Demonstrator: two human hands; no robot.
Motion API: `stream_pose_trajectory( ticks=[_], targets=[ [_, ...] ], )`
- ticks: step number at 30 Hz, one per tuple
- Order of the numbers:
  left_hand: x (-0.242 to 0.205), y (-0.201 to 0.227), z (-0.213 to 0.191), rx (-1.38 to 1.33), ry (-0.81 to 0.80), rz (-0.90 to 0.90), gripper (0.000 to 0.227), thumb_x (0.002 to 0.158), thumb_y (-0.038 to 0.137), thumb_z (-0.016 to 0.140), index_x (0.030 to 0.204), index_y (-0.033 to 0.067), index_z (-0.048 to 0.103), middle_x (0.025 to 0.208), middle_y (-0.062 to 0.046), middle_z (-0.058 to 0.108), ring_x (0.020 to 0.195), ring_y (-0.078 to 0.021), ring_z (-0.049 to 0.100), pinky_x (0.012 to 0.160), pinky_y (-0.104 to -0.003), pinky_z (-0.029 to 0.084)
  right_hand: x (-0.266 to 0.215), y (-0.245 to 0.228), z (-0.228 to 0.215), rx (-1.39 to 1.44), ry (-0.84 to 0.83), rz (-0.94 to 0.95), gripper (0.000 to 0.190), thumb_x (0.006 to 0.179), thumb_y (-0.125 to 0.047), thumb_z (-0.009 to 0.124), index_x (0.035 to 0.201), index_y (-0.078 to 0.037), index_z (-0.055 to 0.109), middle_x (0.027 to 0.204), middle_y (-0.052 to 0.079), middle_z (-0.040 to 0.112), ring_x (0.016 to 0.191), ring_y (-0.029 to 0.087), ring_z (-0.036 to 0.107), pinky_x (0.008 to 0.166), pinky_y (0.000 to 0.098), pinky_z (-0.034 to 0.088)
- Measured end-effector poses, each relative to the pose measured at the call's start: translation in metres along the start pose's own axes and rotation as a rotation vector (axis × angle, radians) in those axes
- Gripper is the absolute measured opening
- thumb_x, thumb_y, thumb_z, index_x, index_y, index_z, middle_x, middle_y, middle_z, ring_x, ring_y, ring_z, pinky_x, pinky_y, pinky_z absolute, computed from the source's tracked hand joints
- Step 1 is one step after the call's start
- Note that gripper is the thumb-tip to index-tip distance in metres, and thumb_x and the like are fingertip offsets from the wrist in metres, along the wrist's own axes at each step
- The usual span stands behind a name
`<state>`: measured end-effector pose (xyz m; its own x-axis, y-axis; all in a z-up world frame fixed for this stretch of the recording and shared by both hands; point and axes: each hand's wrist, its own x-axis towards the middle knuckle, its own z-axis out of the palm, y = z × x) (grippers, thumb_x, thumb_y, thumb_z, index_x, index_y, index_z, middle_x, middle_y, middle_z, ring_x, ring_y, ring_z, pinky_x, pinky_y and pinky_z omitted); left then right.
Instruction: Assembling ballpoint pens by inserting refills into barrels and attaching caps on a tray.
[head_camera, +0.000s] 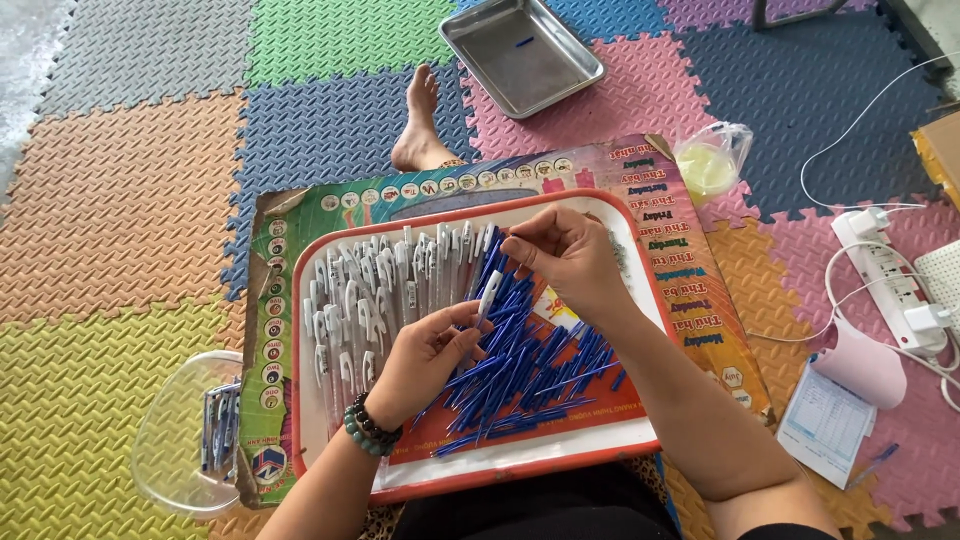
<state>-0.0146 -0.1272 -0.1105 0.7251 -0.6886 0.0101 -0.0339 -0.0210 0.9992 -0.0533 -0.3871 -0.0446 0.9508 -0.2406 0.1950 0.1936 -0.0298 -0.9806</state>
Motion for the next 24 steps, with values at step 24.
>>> stream_pose_trajectory(
  ticks=[24],
  targets=[
    [-0.001,0.007,0.0,-0.056,0.12,-0.05,0.038,0.105,0.001,0.073,0.143,-0.0002,0.077,0.115,-0.02,0.085,0.074,-0.0173,0.078,0.06,-0.033,0.074,-0.004,0.007,0.009,-0.093,-0.125,0.151,0.017,0.108,-0.014,0.078,0.106,0.003,0.078,0.076,0.016,0.081,0.066,0.018,0.079,0.064,0.0278,0.066]
  ],
)
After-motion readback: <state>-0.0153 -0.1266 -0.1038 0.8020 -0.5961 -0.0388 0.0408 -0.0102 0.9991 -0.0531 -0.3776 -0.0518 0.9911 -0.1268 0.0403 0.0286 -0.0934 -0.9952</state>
